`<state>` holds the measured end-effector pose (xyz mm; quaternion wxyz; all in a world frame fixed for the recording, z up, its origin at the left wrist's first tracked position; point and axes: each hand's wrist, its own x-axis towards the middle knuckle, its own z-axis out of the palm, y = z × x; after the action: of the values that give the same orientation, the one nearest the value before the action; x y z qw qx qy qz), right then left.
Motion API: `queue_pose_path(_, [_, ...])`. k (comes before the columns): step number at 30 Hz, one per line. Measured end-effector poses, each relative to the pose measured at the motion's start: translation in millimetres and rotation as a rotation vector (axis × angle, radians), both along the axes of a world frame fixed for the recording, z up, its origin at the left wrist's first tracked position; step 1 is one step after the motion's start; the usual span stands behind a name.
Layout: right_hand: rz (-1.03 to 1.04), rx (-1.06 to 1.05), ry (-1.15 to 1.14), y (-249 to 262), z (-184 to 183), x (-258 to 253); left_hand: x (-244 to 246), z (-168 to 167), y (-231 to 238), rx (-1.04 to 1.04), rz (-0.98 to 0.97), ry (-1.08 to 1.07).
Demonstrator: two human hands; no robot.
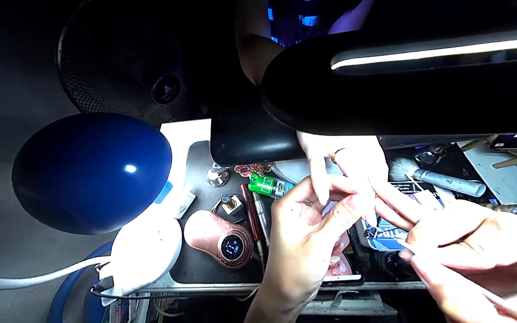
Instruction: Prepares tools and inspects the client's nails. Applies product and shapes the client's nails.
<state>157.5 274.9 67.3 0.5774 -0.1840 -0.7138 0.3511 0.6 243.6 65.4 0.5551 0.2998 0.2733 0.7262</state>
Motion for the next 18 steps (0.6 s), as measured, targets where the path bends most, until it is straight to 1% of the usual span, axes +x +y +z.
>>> queue_pose_path(5, [-0.008, 0.021, -0.041, -0.2, -1.7, 2.4, 1.2, -0.6, 0.5, 0.017, 0.007, 0.020])
queue_pose_path(10, [-0.043, 0.037, -0.010, -1.0, -3.2, -1.8, 2.1, 0.2, 0.2, 0.005, 0.024, 0.034])
queue_pose_path(18, [-0.022, 0.031, -0.016, -0.2, -3.3, 0.5, 2.1, -0.1, 0.0, 0.019, 0.013, 0.034])
